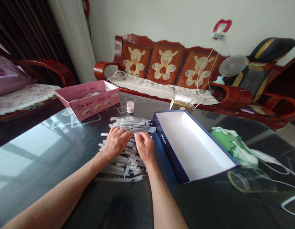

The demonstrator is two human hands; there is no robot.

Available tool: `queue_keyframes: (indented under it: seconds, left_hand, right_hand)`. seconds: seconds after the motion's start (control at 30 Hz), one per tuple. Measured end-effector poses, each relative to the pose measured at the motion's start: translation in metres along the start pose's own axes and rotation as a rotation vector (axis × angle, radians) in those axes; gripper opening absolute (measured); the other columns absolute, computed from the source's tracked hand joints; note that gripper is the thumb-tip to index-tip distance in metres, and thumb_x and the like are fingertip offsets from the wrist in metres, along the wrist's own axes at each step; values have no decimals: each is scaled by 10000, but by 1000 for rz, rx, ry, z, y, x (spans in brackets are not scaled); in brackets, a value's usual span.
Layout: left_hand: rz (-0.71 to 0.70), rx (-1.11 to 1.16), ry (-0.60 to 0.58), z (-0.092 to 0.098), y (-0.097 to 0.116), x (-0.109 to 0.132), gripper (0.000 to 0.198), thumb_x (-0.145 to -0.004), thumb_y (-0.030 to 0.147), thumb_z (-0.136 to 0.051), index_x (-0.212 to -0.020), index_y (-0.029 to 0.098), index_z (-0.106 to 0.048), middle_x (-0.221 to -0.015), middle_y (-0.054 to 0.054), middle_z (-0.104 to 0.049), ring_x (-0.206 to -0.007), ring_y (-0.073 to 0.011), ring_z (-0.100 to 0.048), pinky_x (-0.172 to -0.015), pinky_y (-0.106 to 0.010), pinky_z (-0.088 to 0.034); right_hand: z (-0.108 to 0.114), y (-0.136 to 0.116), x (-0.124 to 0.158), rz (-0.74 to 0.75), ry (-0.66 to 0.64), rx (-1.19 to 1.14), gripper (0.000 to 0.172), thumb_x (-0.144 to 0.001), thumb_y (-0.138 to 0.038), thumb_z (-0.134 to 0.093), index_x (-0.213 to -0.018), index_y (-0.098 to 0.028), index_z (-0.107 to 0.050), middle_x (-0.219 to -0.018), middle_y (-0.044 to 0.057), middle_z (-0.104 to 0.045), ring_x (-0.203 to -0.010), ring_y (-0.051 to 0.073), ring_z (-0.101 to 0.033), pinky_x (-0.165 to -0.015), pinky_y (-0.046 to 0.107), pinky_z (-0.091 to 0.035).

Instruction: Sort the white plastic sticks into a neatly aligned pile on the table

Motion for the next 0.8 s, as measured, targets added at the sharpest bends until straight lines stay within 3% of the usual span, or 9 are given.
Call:
queue_keyframes:
  seconds: [0.1, 0.23, 0.33, 0.57, 0.67, 0.8]
  left_hand:
    - [0, 2, -11, 0, 1, 0, 294, -955, 341, -384, -956, 223, -653, -752, -38, -591, -729, -181, -477, -746, -330, -324]
    - [8, -5, -11, 0, 0, 0, 302, -959, 340, -375, -952, 225, -654, -746, -37, -588, -726, -180, -477, -739, -327, -323]
    - [0, -6, -7, 0, 0, 0, 304, -958, 337, -377, -943, 217, -656, -733, -38, -582, -714, -179, -472, -730, -328, -319]
    - [-21, 0, 0, -1, 0, 0, 290, -952, 337, -395, -956, 215, -659, -747, -37, -592, -721, -182, -474, -741, -327, -327]
    - [-15, -2, 2, -1, -1, 0, 294, -953, 335, -394, -961, 213, -661, -743, -37, -592, -723, -182, -477, -746, -326, -329]
    - [-9, 2, -1, -1, -1, -1, 301, -954, 338, -391, -959, 209, -663, -738, -37, -590, -718, -179, -480, -742, -322, -329]
  right_hand:
    - [-1, -1, 0, 33, -13, 27, 266, -846, -400, -519, -780, -188, -665, -780, 38, -673, -768, 188, -618, -711, 282, -476]
    - [-3, 2, 0, 5, -39, -47, 207, -800, -312, -557, -927, -191, -665, -912, 49, -691, -840, 194, -626, -724, 284, -480]
    - [-2, 4, 0, -28, -23, -70, 274, -778, -288, -569, -1030, -201, -635, -969, 50, -686, -871, 197, -625, -736, 291, -483]
    - [-1, 0, -1, 64, 4, 92, 274, -861, -386, -497, -766, -189, -662, -790, 43, -663, -762, 185, -604, -737, 297, -468]
    - [-2, -2, 0, 82, -5, 53, 193, -819, -322, -537, -870, -187, -666, -878, 51, -681, -811, 189, -618, -758, 297, -478]
    - [0, -2, 1, 52, 31, 37, 242, -791, -305, -556, -978, -183, -650, -925, 60, -688, -830, 195, -626, -755, 302, -484]
Point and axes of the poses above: each hand's wrist, its own x-axis away from the middle knuckle, its own z-axis out of the back of the hand, y = z × x, the point moved 5 cm from there along -x, towards the middle knuckle
